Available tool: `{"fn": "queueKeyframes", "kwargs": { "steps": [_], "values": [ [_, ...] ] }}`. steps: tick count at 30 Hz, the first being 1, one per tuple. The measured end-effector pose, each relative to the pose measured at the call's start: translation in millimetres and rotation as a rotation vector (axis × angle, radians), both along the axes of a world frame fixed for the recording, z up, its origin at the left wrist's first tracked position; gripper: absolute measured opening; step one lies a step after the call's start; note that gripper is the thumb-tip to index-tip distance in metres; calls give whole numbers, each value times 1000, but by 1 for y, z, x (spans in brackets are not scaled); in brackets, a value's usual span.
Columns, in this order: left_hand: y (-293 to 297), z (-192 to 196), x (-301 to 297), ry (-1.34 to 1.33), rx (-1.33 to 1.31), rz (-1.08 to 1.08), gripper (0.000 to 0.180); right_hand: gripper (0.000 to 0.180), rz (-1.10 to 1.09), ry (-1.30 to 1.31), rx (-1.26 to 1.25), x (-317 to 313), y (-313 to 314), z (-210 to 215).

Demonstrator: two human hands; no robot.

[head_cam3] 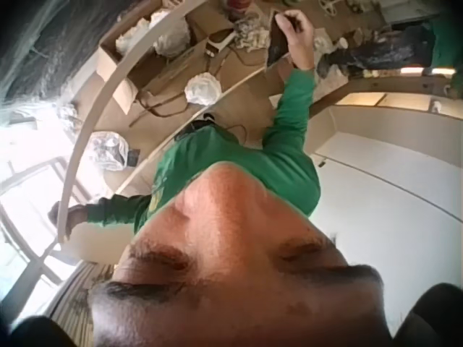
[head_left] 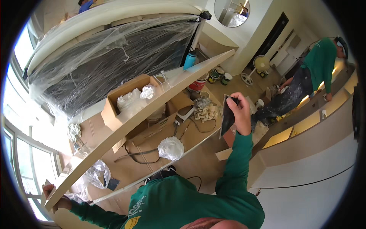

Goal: The person pours liquid from a container onto a cloth, wipes the surface of a wood panel with the cloth, and then uses a sanding block to sand the edges of the wood panel before wiping it again.

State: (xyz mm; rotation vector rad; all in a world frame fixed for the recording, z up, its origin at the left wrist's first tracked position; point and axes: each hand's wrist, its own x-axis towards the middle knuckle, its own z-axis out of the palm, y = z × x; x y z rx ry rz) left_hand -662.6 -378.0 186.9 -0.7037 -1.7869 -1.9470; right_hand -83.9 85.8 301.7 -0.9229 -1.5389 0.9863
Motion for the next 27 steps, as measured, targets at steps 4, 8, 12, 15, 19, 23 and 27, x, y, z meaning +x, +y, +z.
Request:
{"fn": "queueKeyframes", "kwargs": {
  "steps": [4, 8, 12, 15, 19, 23, 27],
  "values": [
    [1, -1, -23, 5, 40, 41, 64, 28, -33, -15, 19, 36, 57, -14],
    [-21, -16, -40, -124, 232, -64, 57, 31, -17, 11, 18, 60, 107, -29],
    [-48, -34, -74, -401, 844, -501, 47, 33, -20, -1, -9, 72, 149, -52],
    [-27, -24, -83, -591, 1463, -1294, 35, 34, -33, -65, -21, 82, 167, -58],
    [-95, -17, -103, -566, 1782, -1845, 25, 35, 29, -4, -59, 73, 188, -70],
    [-65, -18, -110, -578, 1798, -1834, 30, 36, -73, -52, 39, 84, 200, -63],
    [-46, -14, -104, -400, 1272, -963, 33, 38, -246, -227, 296, 95, 230, -38]
  ]
}}
